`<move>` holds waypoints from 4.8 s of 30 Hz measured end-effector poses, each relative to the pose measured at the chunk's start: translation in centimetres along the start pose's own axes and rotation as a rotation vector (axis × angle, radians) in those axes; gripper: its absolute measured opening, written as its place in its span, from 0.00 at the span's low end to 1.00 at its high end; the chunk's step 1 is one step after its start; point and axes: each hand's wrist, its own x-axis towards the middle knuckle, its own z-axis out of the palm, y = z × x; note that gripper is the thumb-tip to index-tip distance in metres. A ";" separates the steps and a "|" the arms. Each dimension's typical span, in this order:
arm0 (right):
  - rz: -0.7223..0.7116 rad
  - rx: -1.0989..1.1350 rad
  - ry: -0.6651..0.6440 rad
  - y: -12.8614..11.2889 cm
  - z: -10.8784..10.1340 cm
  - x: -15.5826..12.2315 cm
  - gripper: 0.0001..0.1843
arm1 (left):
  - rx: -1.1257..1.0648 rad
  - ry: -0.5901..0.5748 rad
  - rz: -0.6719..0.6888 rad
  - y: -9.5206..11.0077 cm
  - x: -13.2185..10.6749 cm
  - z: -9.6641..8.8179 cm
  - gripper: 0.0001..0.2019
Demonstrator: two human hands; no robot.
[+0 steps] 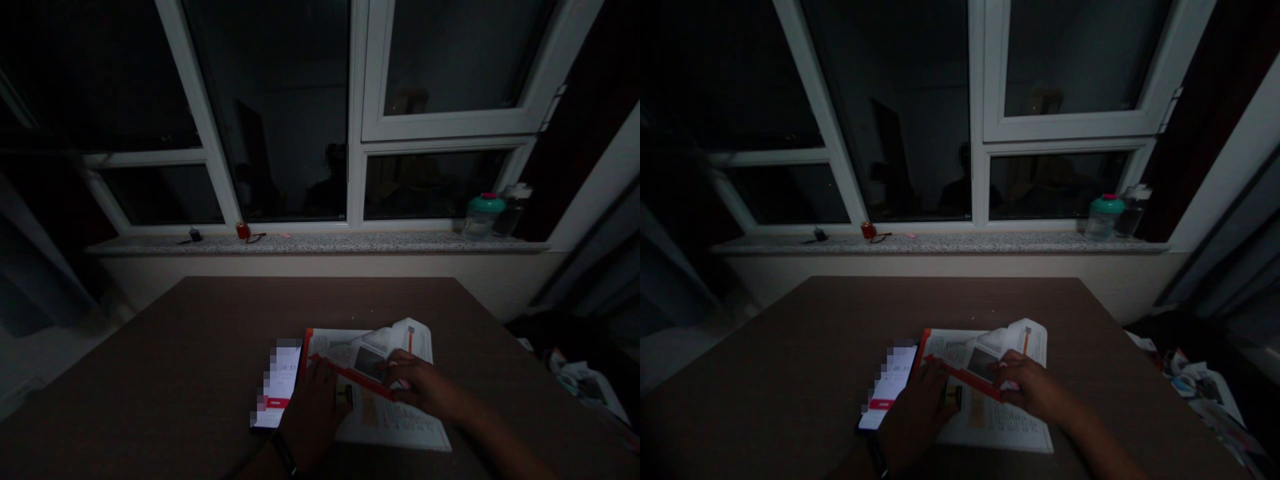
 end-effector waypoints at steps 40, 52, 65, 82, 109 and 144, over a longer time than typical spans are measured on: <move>0.029 -0.003 0.001 0.3 0.2 -0.1 0.05 | 0.136 0.029 -0.058 -0.1 0.0 -1.9 0.19; -0.009 -0.020 0.014 0.9 0.5 0.0 0.05 | 0.092 0.064 0.016 -0.3 -0.1 -0.2 0.22; -0.023 -0.022 0.022 0.9 0.5 0.1 0.05 | 0.083 0.001 -0.025 0.8 -0.1 -0.8 0.26; -0.043 -0.023 0.034 1.0 0.6 0.2 0.04 | 0.097 0.054 -0.013 -0.5 0.0 0.0 0.23; -0.016 -0.004 0.039 1.1 0.7 0.0 0.04 | 0.106 -0.006 -0.067 -0.5 -0.1 -0.8 0.28; -0.009 -0.013 0.039 0.7 0.8 0.2 0.06 | 0.046 -0.043 0.011 -0.1 0.1 -0.5 0.29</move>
